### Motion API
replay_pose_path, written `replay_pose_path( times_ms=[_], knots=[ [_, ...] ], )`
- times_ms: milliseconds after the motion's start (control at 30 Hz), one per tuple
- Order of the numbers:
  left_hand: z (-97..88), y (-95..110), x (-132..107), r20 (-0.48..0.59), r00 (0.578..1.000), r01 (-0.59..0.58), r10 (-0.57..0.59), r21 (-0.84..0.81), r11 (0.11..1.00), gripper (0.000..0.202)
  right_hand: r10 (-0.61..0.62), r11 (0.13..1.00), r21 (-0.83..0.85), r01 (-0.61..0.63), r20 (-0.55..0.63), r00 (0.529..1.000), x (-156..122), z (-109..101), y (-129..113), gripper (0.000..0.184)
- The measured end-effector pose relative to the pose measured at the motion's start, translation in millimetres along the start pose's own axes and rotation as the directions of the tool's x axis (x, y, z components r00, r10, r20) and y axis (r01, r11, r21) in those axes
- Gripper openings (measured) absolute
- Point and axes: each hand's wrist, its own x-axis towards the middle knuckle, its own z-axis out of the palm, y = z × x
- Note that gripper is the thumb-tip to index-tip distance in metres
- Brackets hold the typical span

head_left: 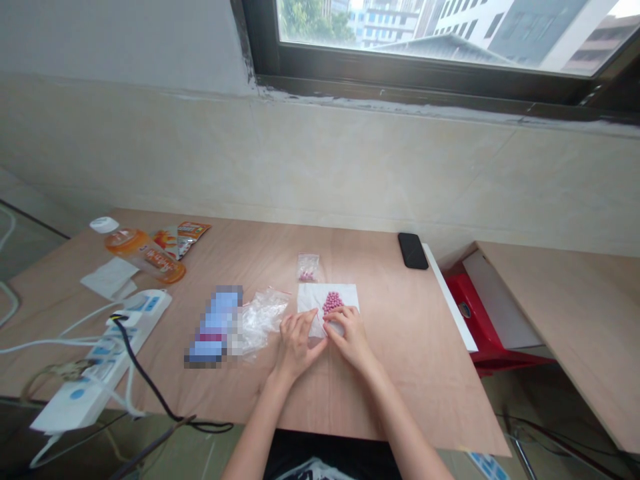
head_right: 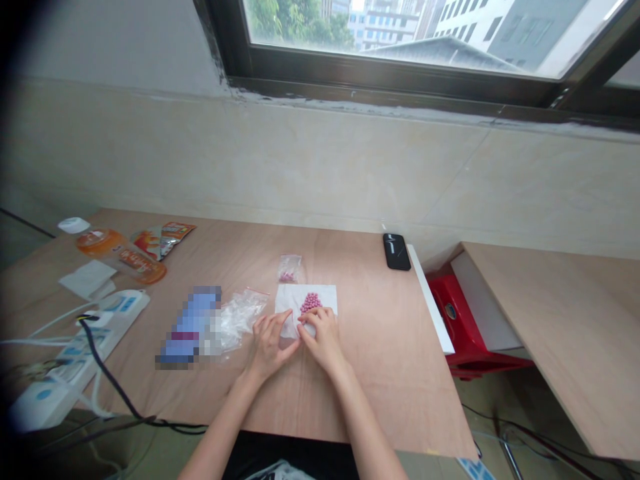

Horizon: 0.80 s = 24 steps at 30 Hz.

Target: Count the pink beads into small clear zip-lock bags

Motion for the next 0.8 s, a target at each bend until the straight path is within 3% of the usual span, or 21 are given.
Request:
replay_pose_path(
  times_ms=[167, 300, 800],
  knots=[
    [1.7, -1, 0, -0.015, 1.0, 0.027, -0.027, 0.012, 1.0, 0.053, 0.022, 0.99, -0.134, -0.033, -0.082, 0.996, -3, 2, 13, 0.012],
    [1.3, -1, 1, 0.0, 0.999, 0.035, -0.035, -0.007, 0.999, 0.053, -0.005, 0.977, -0.215, -0.011, -0.074, 0.997, -5, 6, 16, 0.012],
    [0.1, 0, 1, 0.012, 0.999, 0.043, -0.043, -0.006, 0.999, 0.054, 0.064, 0.985, -0.155, -0.073, -0.059, 0.996, -4, 10, 16, 0.013]
  ],
)
